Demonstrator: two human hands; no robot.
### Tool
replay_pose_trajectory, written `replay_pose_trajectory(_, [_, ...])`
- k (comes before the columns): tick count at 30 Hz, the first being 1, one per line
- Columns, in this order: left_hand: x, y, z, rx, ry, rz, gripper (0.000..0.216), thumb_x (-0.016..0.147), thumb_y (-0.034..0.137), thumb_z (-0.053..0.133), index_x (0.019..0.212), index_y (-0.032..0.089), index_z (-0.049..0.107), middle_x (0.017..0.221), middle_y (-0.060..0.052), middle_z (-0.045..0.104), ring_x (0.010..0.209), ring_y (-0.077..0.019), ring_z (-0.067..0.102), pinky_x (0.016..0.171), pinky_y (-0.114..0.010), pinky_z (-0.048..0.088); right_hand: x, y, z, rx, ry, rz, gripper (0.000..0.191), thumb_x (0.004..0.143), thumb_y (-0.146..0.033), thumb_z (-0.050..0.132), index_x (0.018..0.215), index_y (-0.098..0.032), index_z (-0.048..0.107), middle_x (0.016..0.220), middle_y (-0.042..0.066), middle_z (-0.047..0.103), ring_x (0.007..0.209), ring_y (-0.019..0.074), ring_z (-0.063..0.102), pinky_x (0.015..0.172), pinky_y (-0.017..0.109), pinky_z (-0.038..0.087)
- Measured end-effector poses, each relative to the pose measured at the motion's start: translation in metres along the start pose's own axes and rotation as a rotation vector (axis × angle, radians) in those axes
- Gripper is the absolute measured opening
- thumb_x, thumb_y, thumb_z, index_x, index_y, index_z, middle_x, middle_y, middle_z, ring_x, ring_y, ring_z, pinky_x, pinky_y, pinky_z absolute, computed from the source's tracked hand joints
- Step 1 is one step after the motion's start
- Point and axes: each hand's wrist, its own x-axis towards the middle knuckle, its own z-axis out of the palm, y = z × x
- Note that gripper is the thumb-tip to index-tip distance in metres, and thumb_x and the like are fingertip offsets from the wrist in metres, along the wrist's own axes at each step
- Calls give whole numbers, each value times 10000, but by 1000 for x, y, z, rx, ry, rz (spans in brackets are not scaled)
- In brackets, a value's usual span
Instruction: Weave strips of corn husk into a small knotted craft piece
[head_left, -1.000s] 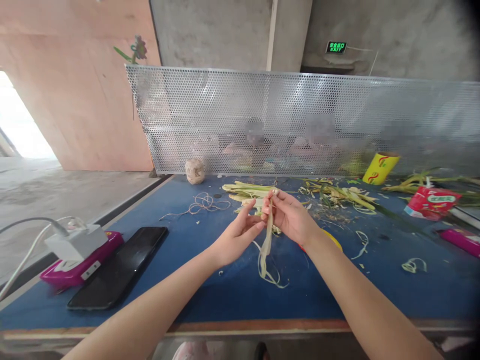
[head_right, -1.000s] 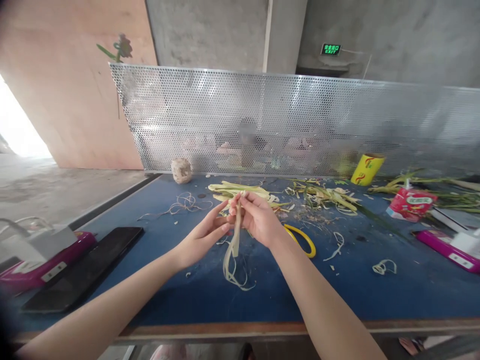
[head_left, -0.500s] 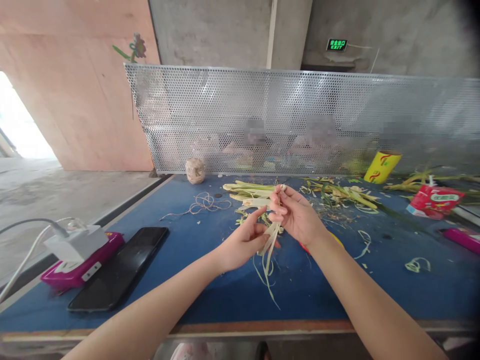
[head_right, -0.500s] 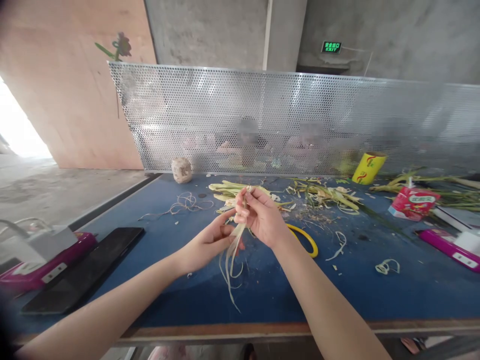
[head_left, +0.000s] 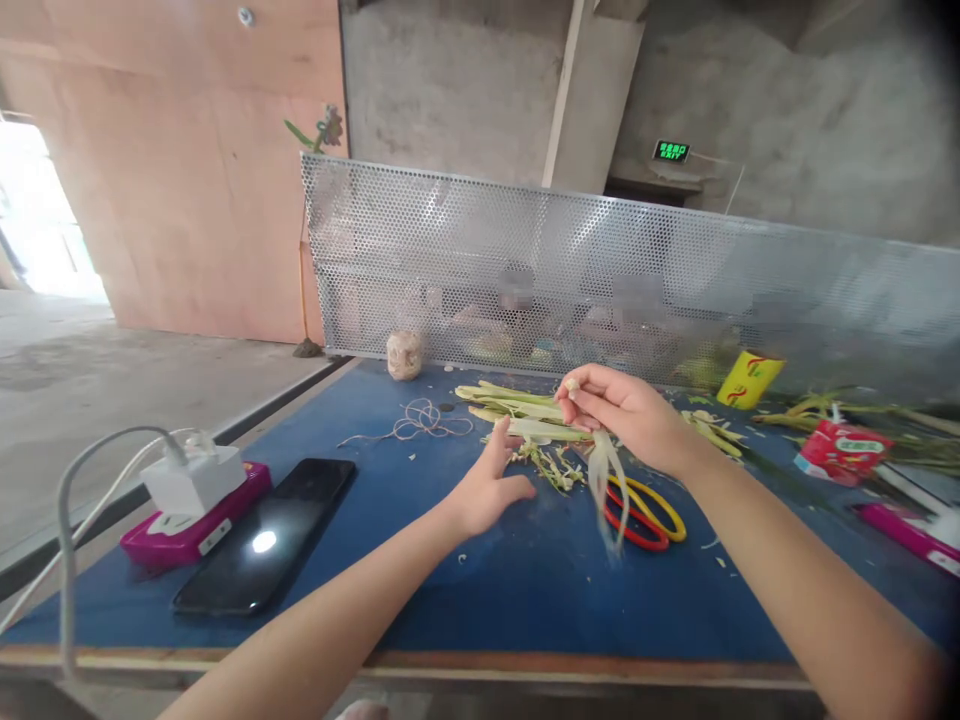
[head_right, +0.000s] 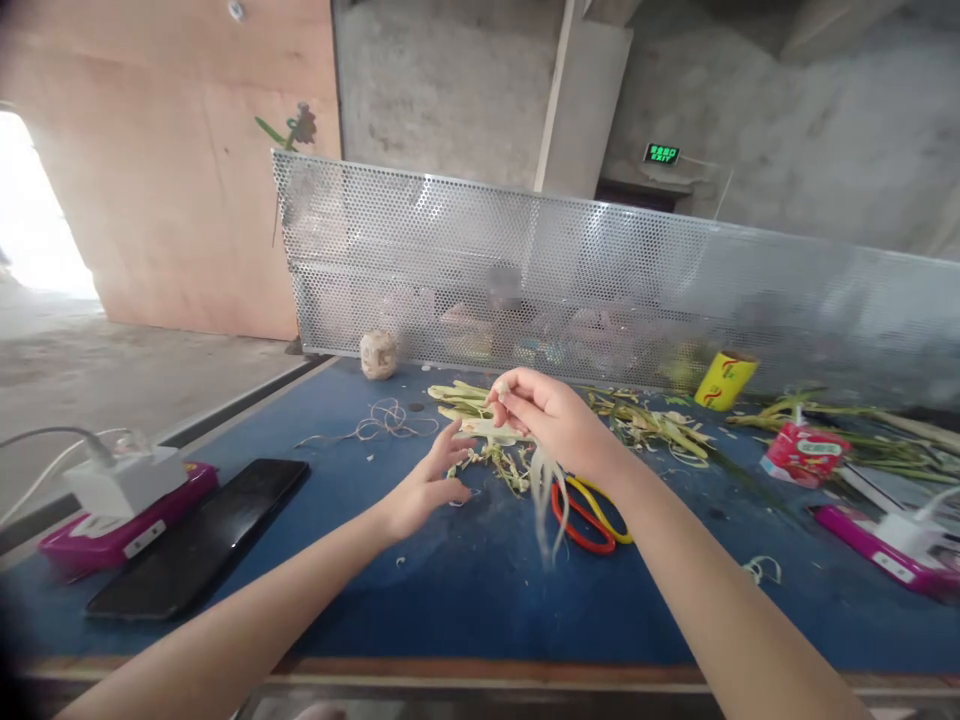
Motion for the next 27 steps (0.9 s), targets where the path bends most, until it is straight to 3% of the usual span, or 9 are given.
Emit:
replay_pose_trajectory(4, [-3,3,-5,0,72,174,809,713,296,620,1369,225,153,1401,-150,267,1316,-295,165,1030,-476,139,7,-6,7,66,0,40,110,839,-294,505,838,-190,541,674,-16,504,536,79,432,520,243,378])
replay_pose_trajectory(7, [-4,4,-4,-7,9,362,755,723,312,628,1346,223,210,1348,-136,362,1285,-252,256,1042,-451,153,12,-11,23,200,-6,65,96,818,-291,535,816,-195,529,658,-27,489,513,71,428,527,249,408])
replay_pose_trajectory(9, [-4,7,-1,-106,-73,433,676,712,294,645,1287,222,297,1239,-111,465,1193,-230,390,1012,-424,237,16,-14,35,259,-30,85,105,804,-294,553,796,-195,521,647,-30,492,513,71,439,533,251,425])
replay_pose_trajectory(13, [-5,12,4,-327,-256,379,346,741,378,603,984,188,447,864,-42,585,806,-162,587,767,-349,438,22,-15,54,329,-41,128,115,789,-304,567,802,-199,524,677,-14,534,539,98,513,517,261,437])
replay_pose_trajectory(17, [-4,12,4,-356,-271,363,352,767,396,568,999,181,412,589,44,504,563,-102,526,621,-299,449,28,-12,56,460,102,65,49,770,-247,584,782,-210,553,684,-26,491,471,59,406,442,221,375])
replay_pose_trajectory(21, [-2,11,3,-382,-223,354,505,767,442,543,1158,197,337,535,95,340,465,-68,387,489,-253,430,33,-6,43,604,238,-22,55,730,-181,619,750,-214,579,641,-40,422,448,45,292,392,179,304])
replay_pose_trajectory(27, [0,12,-2,-375,-141,313,524,802,434,475,1230,202,282,550,99,281,441,-55,304,434,-202,327,30,9,18,769,344,-58,83,703,-127,634,741,-181,584,618,-55,403,436,18,281,370,105,305])
